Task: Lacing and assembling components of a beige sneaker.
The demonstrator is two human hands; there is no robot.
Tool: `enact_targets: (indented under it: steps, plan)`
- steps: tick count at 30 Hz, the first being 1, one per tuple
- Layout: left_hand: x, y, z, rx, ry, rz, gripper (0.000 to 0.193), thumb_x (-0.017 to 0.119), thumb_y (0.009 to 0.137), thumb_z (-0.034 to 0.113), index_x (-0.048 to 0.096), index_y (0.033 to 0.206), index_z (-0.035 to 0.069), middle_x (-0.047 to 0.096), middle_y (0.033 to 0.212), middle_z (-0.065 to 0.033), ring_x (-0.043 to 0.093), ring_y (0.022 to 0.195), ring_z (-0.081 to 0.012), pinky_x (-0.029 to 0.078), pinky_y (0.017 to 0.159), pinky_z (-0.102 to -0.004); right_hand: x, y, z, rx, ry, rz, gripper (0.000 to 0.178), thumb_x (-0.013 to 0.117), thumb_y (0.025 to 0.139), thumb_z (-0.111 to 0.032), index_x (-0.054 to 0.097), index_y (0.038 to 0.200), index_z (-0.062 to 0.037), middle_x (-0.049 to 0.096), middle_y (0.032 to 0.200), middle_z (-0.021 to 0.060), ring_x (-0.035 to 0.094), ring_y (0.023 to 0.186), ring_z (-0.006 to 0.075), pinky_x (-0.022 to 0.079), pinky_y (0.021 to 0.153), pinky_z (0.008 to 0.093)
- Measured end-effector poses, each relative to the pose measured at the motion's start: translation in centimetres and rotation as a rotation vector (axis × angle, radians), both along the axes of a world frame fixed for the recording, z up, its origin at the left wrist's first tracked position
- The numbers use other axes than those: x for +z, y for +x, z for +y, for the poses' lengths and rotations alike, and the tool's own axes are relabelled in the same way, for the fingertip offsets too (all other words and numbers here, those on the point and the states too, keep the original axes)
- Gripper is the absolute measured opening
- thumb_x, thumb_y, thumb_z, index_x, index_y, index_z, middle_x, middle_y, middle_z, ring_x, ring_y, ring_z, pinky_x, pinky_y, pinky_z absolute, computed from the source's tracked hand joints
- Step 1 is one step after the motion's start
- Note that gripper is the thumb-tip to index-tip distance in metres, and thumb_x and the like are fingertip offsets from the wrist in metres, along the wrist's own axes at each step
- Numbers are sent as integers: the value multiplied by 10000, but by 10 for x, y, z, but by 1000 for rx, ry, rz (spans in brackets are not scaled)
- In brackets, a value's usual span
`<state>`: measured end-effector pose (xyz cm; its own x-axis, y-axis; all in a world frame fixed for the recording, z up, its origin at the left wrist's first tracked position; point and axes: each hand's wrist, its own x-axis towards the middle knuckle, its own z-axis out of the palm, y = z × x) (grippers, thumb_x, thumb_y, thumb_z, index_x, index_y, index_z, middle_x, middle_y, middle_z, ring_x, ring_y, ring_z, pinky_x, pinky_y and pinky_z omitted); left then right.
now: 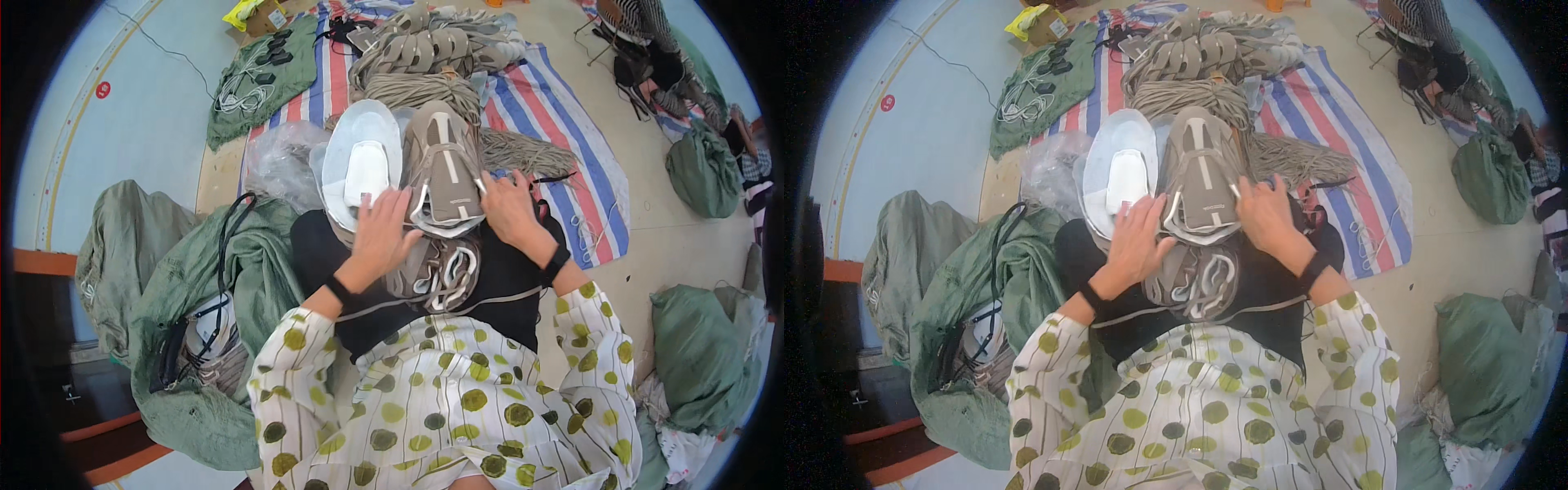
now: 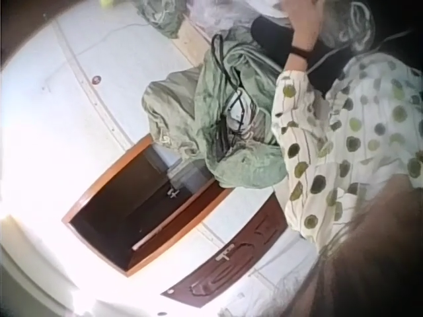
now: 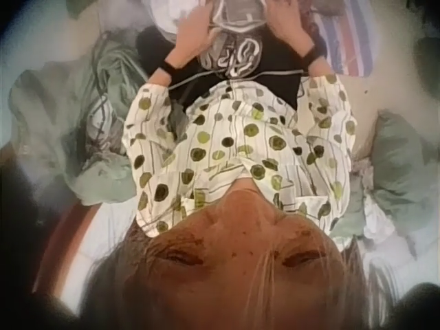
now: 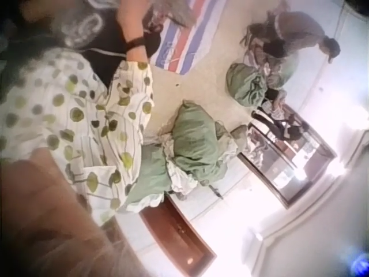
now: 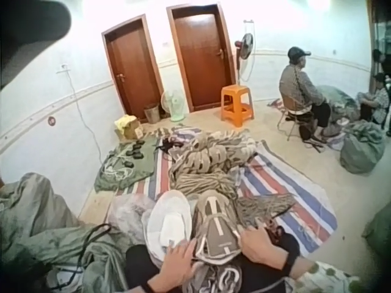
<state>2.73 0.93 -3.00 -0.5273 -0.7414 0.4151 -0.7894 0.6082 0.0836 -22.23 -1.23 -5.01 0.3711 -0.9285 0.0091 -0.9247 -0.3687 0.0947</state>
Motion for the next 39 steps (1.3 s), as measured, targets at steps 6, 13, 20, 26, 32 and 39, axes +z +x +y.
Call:
enact_targets:
  steps: [6, 13, 20, 26, 32, 39]
  plan:
    - [-7, 44, -26, 294, 867, -47, 558, 440, 861, 342, 253, 1375, 233, 621, 880, -215, 582, 870, -408, 428, 833, -449, 19, -11, 9, 103, -107, -113, 439, 511, 822, -182, 430, 1203, 21, 593, 982, 102, 506, 1044, 207, 283, 984, 462]
    - [-20, 51, -51, -63, 937, 380, 532, 437, 860, 311, 352, 1308, 37, 555, 1082, -230, 540, 987, -378, 422, 831, -423, 9, 10, 4, 47, -120, -239, 442, 510, 840, -211, 434, 1202, 32, 590, 966, 124, 520, 1008, 227, 286, 971, 471]
    - [26, -21, -25, 371, 850, -133, 608, 549, 805, 284, 328, 1275, -33, 612, 826, -236, 594, 762, -392, 453, 701, -452, 26, -6, -2, 60, -50, -308, 483, 544, 843, -239, 437, 1224, 38, 594, 944, 147, 537, 934, 256, 364, 892, 387]
    - [16, -16, -17, 251, 711, -64, 762, 639, 722, 175, 216, 1312, -59, 611, 746, -205, 597, 653, -368, 454, 564, -442, 3, -57, -101, -167, 228, -1015, 240, 532, 828, -226, 645, 906, -30, 634, 773, 158, 617, 758, 323, 475, 675, 343]
    - [11, -13, -13, 223, 661, -2, 793, 636, 704, 151, 202, 1327, -79, 597, 776, -211, 583, 620, -359, 448, 530, -432, -28, -26, -198, -142, -125, -922, 181, 531, 819, -193, 623, 880, -49, 619, 808, 157, 605, 788, 327, 468, 676, 386]
    - [14, -10, -13, 197, 671, 19, 817, 645, 698, 139, 179, 1332, -82, 594, 815, -223, 587, 644, -362, 455, 536, -418, -53, 1, -231, -229, -322, -693, 96, 579, 775, -121, 581, 853, -64, 577, 835, 118, 576, 758, 311, 456, 637, 401]
